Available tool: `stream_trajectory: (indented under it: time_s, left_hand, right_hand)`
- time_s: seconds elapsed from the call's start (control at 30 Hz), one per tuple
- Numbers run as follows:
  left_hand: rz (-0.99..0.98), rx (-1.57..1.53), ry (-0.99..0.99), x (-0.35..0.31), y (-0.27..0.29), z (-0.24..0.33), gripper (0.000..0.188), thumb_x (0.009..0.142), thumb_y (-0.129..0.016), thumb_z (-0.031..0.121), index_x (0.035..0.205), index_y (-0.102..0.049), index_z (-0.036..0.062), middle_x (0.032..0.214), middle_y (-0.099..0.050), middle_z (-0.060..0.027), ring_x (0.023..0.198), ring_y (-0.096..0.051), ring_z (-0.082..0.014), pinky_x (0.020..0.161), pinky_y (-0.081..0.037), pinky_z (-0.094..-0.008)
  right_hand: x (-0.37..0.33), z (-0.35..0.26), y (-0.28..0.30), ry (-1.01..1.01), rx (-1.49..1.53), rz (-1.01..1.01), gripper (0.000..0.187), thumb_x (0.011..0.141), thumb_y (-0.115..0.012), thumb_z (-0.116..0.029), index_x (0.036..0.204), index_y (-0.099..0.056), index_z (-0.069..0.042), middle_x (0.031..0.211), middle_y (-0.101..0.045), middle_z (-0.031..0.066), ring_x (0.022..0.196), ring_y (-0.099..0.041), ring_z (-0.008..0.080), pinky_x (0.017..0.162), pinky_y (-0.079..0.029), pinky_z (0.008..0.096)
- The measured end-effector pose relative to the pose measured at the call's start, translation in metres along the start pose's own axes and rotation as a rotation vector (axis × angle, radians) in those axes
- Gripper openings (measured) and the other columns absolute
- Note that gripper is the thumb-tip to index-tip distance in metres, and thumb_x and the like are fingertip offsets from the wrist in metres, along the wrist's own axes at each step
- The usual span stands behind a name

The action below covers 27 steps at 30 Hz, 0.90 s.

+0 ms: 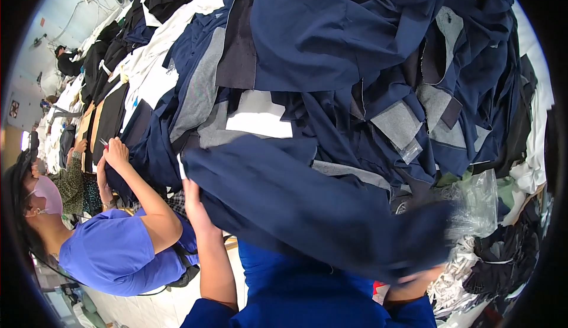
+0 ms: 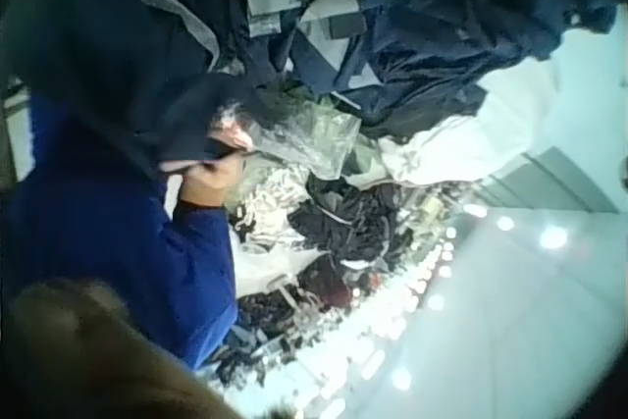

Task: Trim loose threads from fabric pieces using a pair of small thread clippers.

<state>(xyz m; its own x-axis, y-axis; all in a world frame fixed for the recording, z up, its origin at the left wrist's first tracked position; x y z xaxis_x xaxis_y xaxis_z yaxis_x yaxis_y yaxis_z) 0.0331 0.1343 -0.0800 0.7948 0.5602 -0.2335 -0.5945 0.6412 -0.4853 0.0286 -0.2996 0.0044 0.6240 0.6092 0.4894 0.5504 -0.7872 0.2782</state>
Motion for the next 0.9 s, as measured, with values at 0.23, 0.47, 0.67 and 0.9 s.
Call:
stream_trajectory:
  time_s: [0.23, 0.47, 0.67, 0.9]
  left_hand:
    - [-0.013, 0.856, -0.627, -0.042, -0.015, 0.003, 0.031, 0.091, -0.047, 0.007, 0.12, -0.055, 0.0016, 0.135, -0.046, -0.0159, 0.129, -0.039, -0.0281, 0.11, -0.025, -0.0394]
    - [-0.964, 1.085, -0.403, -0.09, -0.083, -0.08, 0.046, 0.086, -0.062, 0.018, 0.129, -0.05, 0.0069, 0.133, -0.049, -0.0166, 0.12, -0.05, -0.0324, 0.1, -0.04, -0.0364]
    - [-1.25, 1.276, -0.131, -0.11, -0.07, -0.117, 0.044, 0.087, -0.062, 0.025, 0.128, -0.05, 0.0162, 0.104, -0.067, -0.0084, 0.093, -0.063, -0.0258, 0.078, -0.047, -0.0381]
    - [-0.766, 0.99, 0.073, -0.076, -0.046, -0.096, 0.019, 0.084, -0.069, 0.014, 0.095, -0.057, 0.0024, 0.068, -0.062, -0.0065, 0.062, -0.06, -0.0108, 0.056, -0.046, -0.0253]
  right_hand:
    - [0.024, 0.039, -0.056, -0.702, -0.16, 0.041, 0.026, 0.08, -0.067, -0.007, 0.105, -0.065, -0.005, 0.092, -0.065, 0.0112, 0.078, -0.065, 0.0242, 0.068, -0.052, 0.031]
    - [-0.036, 0.091, -0.059, -0.937, -0.548, 0.337, 0.043, 0.076, -0.074, -0.013, 0.115, -0.057, -0.003, 0.084, -0.061, 0.0079, 0.073, -0.061, 0.0169, 0.064, -0.049, 0.0278]
    - [-0.055, 0.048, -0.003, -0.439, 0.345, 1.402, 0.019, 0.096, -0.047, -0.011, 0.111, -0.053, -0.001, 0.101, -0.059, 0.0081, 0.089, -0.059, 0.016, 0.08, -0.049, 0.0307]
    - [-0.014, 0.041, -0.063, -0.325, 0.426, 0.926, 0.054, 0.09, -0.048, -0.018, 0.137, -0.035, 0.004, 0.134, -0.046, 0.0192, 0.121, -0.048, 0.0284, 0.103, -0.037, 0.0397]
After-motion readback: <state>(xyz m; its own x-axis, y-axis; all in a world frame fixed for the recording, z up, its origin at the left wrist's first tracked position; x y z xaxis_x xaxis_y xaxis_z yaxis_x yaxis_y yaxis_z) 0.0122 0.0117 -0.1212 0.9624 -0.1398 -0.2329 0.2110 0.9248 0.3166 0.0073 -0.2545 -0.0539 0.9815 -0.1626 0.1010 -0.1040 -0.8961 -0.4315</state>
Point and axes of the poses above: each hand's wrist, its own x-axis towards the middle knuckle, its own y-axis out of the back of the hand, z = x × y, the point moved 4 cm from there along x, towards the middle knuckle
